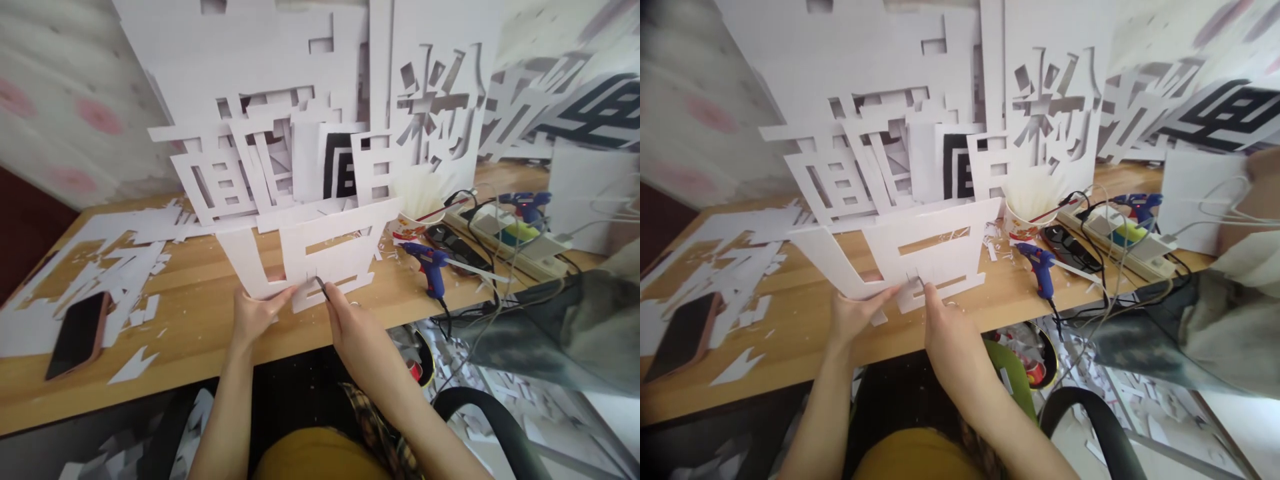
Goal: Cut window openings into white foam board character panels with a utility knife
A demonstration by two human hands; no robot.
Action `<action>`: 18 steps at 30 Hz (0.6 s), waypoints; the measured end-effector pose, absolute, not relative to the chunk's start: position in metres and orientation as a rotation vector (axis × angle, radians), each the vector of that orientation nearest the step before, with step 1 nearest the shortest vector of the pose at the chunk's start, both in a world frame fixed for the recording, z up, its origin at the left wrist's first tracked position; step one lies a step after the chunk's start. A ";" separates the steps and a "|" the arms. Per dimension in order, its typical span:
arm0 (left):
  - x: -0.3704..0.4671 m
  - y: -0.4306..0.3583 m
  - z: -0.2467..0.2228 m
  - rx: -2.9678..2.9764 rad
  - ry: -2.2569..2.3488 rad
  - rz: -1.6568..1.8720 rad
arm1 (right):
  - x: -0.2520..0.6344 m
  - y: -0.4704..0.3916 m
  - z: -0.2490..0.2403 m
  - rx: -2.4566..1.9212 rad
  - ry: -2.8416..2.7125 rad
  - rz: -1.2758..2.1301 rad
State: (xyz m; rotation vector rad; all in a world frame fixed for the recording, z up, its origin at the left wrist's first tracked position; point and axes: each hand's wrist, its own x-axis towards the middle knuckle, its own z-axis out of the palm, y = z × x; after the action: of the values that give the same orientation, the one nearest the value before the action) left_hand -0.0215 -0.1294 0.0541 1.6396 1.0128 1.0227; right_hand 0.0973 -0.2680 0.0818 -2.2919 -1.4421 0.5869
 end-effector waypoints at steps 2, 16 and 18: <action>-0.022 -0.130 0.056 1.640 1.004 1.040 | 0.100 -0.267 0.091 -2.339 -1.517 0.587; -0.022 -0.129 0.060 1.591 0.880 1.009 | 0.106 -0.260 0.106 -2.428 -1.645 0.514; -0.023 -0.129 0.061 1.596 0.868 1.007 | 0.107 -0.259 0.107 -2.415 -1.663 0.489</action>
State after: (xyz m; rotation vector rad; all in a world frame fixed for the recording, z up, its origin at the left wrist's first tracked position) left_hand -0.0226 -0.1291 0.0611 1.5955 0.8683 1.0070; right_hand 0.1070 -0.2590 0.1073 -2.4152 -1.6628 0.4890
